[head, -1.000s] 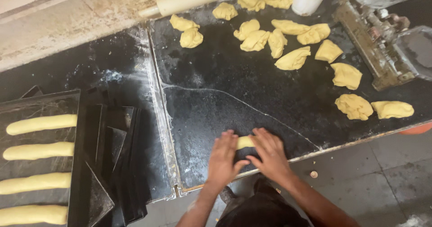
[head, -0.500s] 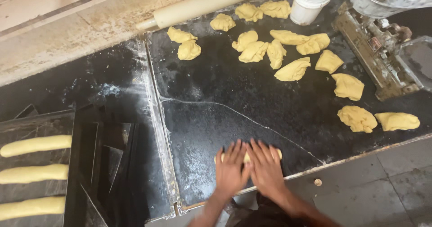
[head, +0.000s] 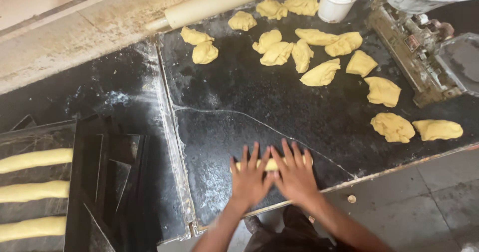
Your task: The person rolls small portions of dough into long cylindrical shapes on a black countertop. They place the shaped dough pieces onto a metal baking tray. The process is repeated for multiple dough portions, filling the tray with rows of shaped dough.
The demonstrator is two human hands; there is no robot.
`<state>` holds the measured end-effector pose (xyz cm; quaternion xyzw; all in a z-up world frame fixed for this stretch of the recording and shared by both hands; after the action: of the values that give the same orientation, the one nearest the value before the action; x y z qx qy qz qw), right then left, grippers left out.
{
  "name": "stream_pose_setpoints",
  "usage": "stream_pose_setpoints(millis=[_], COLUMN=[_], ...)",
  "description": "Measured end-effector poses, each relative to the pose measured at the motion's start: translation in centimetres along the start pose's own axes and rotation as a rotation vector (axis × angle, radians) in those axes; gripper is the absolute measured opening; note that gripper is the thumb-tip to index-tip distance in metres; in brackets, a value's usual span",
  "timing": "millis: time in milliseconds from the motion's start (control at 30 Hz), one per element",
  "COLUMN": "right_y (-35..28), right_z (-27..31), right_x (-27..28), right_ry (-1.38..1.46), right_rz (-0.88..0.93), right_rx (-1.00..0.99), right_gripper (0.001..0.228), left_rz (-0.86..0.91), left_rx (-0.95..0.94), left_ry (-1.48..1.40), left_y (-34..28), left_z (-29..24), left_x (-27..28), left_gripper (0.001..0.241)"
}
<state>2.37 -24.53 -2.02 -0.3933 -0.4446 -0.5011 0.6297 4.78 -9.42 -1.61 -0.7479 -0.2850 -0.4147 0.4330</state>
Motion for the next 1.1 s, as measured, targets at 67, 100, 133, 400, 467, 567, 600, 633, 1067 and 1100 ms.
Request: stream_pose_setpoints(millis=[67, 100, 133, 400, 467, 567, 600, 633, 1067, 1100], right_y=[-3.2, -4.4, -4.9, -4.7, -5.7, -5.0, -4.9, -4.5, 1.2, 1.4], right_z=[-0.2, -0.4, -0.7, -2.5, -3.0, -5.6, -6.3, -6.5, 3.5, 5.2], right_x=[-1.3, -1.9, -2.5, -2.6, -2.3, -1.4, -1.4, -1.3, 10.6, 11.1], right_ry=[0.072, 0.109, 0.154, 1.217, 1.138, 0.806, 0.661, 0.599, 0.488, 0.489], right_rz=[-0.104, -0.162, -0.211, -0.569, -0.501, -0.306, -0.223, -0.165, 0.117, 0.196], right_rx=[0.029, 0.038, 0.016, -0.017, -0.010, -0.089, -0.137, -0.094, 0.190, 0.194], right_gripper=[0.073, 0.073, 0.070, 0.052, 0.055, 0.074, 0.083, 0.076, 0.059, 0.059], left_rz=[-0.148, -0.222, -0.338, -0.799, -0.730, -0.615, -0.556, -0.514, -0.396, -0.349], left_rx=[-0.071, -0.110, -0.093, -0.037, 0.031, -0.050, -0.097, -0.069, 0.033, 0.077], left_ry=[-0.051, -0.072, -0.203, -1.253, -1.230, -0.880, -0.712, -0.718, -0.794, -0.837], left_y=[-2.0, -2.7, -3.3, -1.8, -2.8, -3.3, -3.5, -3.4, -14.9, -17.7], left_z=[0.4, 0.8, 1.4, 3.5, 4.6, 6.9, 7.2, 7.4, 6.6, 7.2], left_x=[-1.6, -2.4, -3.0, -5.5, -5.5, -4.0, -3.8, -3.6, 9.8, 10.6], left_gripper=[0.081, 0.084, 0.083, 0.068, 0.062, 0.064, 0.069, 0.068, 0.049, 0.053])
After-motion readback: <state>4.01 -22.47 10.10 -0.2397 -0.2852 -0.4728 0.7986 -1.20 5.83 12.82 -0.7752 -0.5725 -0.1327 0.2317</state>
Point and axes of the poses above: each hand's wrist, its own y-axis towards the middle knuckle, its own x-axis out of the back of the hand, z = x × y, the point moved 2 cm from there along y, towards the middle knuckle, and after that the axes turned 6 degrees about z, right-handed, at the moved point
